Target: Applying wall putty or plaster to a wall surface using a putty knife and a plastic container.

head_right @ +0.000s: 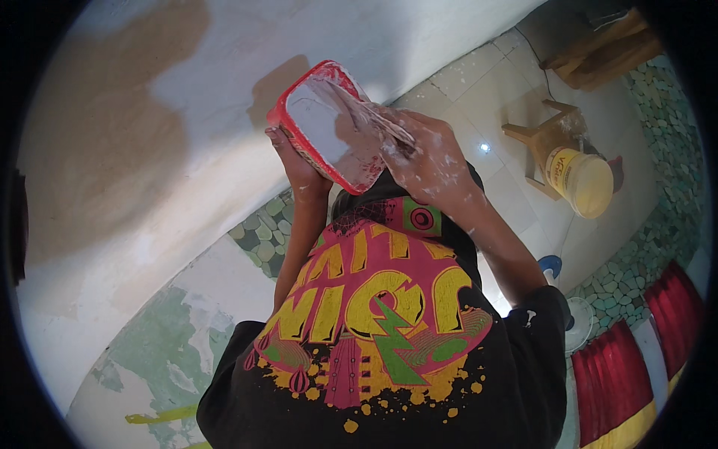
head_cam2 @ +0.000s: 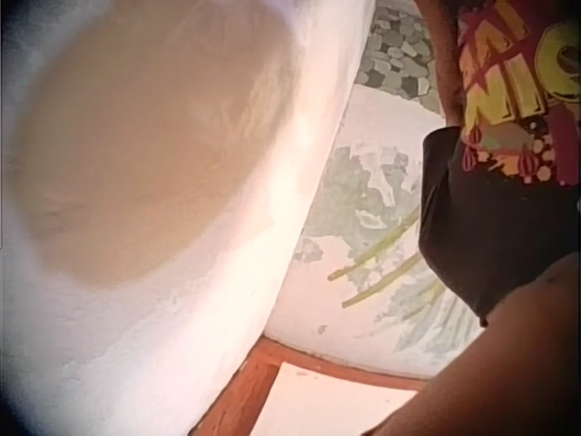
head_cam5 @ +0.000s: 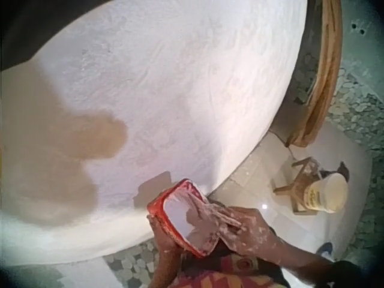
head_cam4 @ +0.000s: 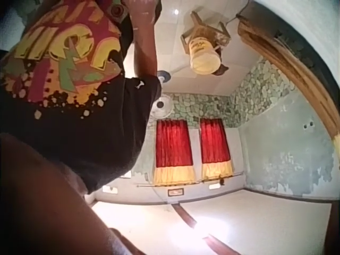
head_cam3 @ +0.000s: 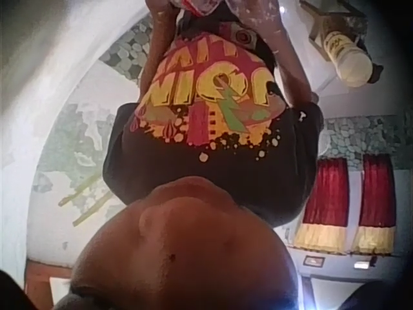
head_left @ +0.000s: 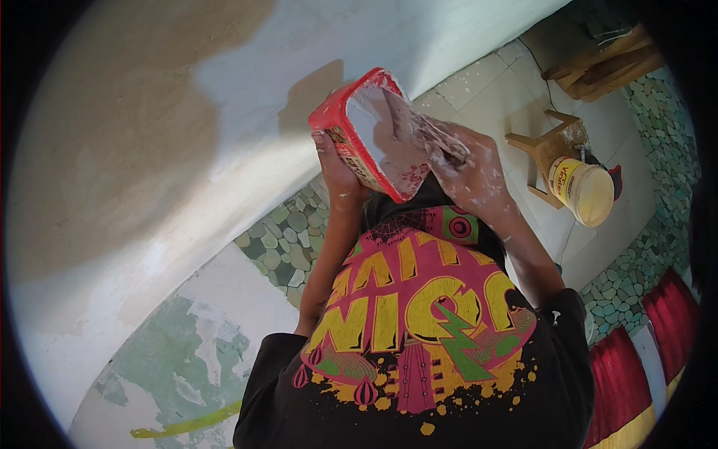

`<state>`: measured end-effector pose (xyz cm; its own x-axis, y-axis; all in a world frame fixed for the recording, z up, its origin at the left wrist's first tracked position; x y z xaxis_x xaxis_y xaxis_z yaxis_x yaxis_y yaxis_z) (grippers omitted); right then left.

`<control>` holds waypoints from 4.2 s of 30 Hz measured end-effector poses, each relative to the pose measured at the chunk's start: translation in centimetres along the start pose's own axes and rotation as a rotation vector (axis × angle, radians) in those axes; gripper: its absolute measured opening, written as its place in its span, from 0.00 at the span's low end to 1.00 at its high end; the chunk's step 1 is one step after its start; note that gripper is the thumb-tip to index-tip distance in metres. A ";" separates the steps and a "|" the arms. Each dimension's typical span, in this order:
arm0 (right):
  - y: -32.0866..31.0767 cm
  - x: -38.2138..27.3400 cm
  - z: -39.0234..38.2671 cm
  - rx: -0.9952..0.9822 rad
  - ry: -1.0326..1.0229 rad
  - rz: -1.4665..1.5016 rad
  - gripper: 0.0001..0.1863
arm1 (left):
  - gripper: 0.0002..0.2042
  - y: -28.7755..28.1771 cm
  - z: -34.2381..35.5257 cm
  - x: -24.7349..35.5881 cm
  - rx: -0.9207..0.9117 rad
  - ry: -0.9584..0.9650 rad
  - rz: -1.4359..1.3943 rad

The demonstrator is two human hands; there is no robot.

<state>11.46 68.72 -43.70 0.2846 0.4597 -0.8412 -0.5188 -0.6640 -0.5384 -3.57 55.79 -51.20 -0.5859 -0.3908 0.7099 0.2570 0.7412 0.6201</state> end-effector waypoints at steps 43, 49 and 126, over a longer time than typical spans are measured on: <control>-2.9 -0.6 1.1 -0.008 0.114 0.107 0.19 | 0.35 3.9 -0.4 -1.2 -0.139 0.018 -0.123; -4.3 -2.4 1.0 -0.016 0.101 -0.063 0.15 | 0.34 4.1 -0.8 -0.7 -0.100 0.043 -0.087; -33.9 -43.4 10.4 0.920 -0.494 -0.709 0.25 | 0.40 25.8 -20.1 19.9 -0.095 -0.425 -0.449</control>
<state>8.32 77.42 11.57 0.5017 0.8488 -0.1668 -0.8003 0.3822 -0.4621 6.84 56.12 -14.35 -0.9023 -0.3869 0.1901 -0.0296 0.4956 0.8680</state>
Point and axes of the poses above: each hand's wrist, its own z-axis towards the middle knuckle, its own y-axis out of the palm, x = y × z, the point moved 6 cm from there along z, towards the middle knuckle, and after that the axes turned 14 degrees about -z, right-handed, at the moved point
